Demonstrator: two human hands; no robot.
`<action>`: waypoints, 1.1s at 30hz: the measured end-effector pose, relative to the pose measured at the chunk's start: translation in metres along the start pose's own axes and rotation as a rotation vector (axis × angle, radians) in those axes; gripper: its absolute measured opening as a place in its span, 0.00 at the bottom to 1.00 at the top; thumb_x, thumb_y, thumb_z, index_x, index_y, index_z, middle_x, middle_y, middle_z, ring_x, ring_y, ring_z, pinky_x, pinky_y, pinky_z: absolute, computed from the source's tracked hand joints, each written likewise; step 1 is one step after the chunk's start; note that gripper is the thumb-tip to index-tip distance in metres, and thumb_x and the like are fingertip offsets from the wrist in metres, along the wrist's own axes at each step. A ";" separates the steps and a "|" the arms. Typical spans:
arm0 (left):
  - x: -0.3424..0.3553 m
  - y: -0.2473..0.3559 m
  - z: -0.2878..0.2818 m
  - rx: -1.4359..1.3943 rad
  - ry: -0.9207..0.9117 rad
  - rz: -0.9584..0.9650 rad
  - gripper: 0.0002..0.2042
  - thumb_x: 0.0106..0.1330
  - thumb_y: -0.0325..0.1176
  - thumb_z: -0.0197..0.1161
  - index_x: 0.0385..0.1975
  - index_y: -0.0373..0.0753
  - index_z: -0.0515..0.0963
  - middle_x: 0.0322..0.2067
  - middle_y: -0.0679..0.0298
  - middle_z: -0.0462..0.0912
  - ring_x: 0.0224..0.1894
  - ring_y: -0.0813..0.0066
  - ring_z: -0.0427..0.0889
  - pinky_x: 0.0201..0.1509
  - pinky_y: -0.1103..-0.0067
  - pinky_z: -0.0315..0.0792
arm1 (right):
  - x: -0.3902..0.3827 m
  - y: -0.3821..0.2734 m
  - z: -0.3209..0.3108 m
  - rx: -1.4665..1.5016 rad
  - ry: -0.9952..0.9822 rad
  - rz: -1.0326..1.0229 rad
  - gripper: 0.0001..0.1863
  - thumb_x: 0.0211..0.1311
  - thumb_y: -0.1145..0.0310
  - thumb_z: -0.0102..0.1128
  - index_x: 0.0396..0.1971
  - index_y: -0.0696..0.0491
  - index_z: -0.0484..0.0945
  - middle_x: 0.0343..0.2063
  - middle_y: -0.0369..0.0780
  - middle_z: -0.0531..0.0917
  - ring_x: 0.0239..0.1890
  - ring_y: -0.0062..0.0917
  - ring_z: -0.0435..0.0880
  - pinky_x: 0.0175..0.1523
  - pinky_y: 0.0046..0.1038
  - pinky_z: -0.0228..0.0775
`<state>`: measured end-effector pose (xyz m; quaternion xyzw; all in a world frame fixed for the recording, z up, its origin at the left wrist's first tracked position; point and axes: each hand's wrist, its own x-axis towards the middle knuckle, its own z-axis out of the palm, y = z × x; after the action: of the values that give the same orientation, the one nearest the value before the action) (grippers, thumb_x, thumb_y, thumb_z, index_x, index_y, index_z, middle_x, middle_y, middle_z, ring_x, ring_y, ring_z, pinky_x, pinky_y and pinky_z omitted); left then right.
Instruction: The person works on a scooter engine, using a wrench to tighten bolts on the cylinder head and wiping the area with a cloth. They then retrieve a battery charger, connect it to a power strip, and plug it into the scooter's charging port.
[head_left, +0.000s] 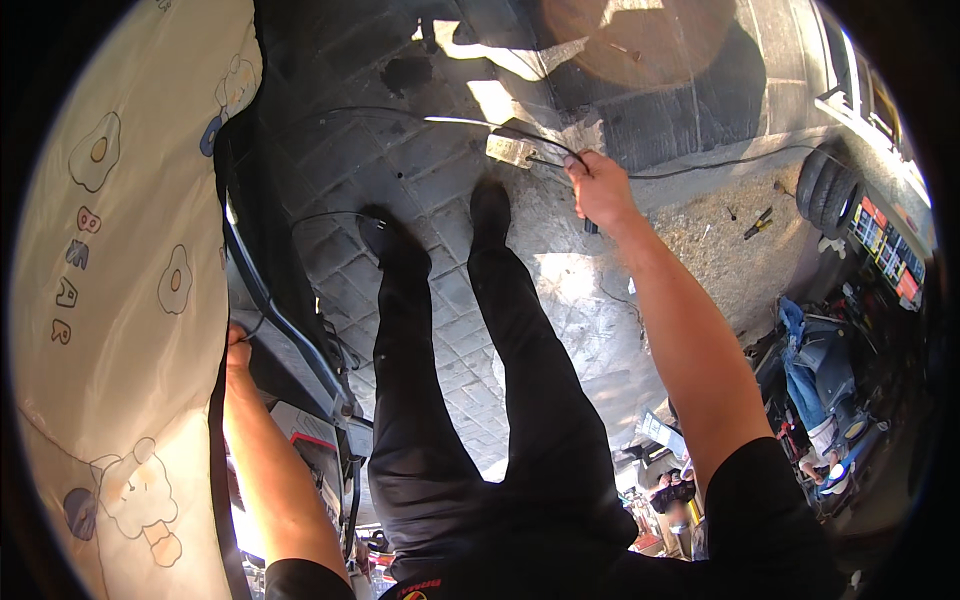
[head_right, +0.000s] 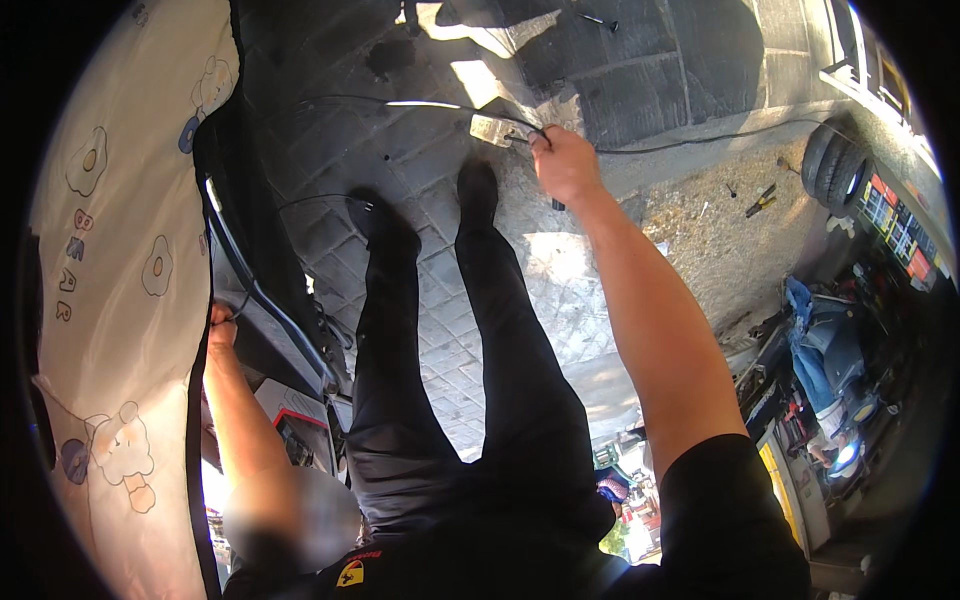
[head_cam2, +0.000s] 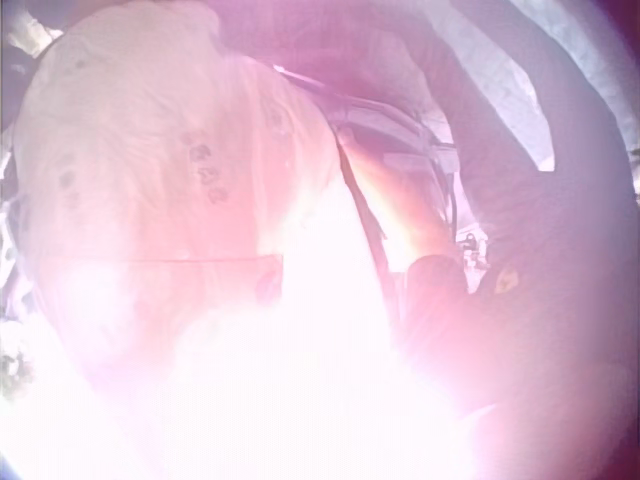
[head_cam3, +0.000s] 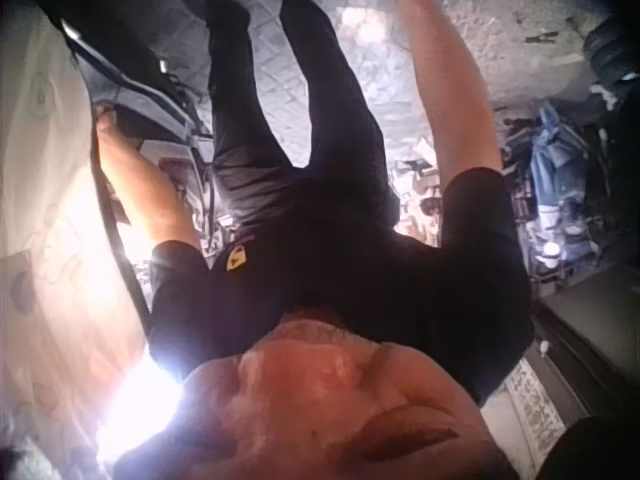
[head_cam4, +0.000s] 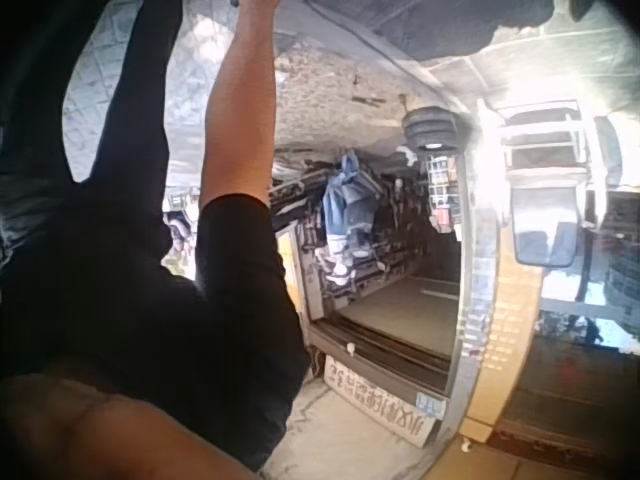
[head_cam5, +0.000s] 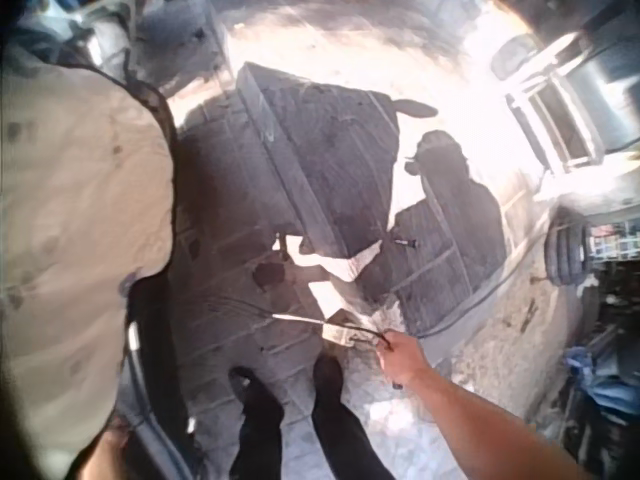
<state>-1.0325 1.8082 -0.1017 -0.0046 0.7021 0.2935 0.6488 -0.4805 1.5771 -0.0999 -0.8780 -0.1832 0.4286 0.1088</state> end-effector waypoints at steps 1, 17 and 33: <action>-0.008 -0.010 -0.009 0.056 0.005 -0.071 0.10 0.71 0.36 0.52 0.30 0.39 0.73 0.25 0.63 0.76 0.19 0.74 0.62 0.21 0.82 0.60 | -0.001 0.001 -0.004 0.169 -0.011 0.140 0.17 0.68 0.58 0.56 0.28 0.57 0.77 0.19 0.42 0.79 0.22 0.33 0.80 0.27 0.35 0.73; -0.051 0.033 0.093 2.122 0.563 0.801 0.26 0.60 0.42 0.68 0.51 0.27 0.74 0.47 0.46 0.81 0.44 0.57 0.82 0.48 0.71 0.75 | 0.002 0.031 0.014 0.299 -0.125 0.213 0.18 0.70 0.55 0.57 0.29 0.55 0.78 0.16 0.31 0.69 0.17 0.16 0.70 0.21 0.24 0.64; -0.061 0.065 0.050 2.122 0.524 0.743 0.21 0.62 0.37 0.67 0.49 0.28 0.76 0.42 0.51 0.83 0.38 0.64 0.82 0.43 0.74 0.75 | 0.013 0.009 0.034 0.416 -0.222 0.166 0.12 0.70 0.61 0.57 0.41 0.56 0.77 0.27 0.33 0.75 0.27 0.17 0.73 0.32 0.21 0.69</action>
<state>-1.0032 1.8602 -0.0190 0.6892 0.6668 -0.2815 0.0344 -0.4985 1.5757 -0.1328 -0.7964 -0.0293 0.5583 0.2308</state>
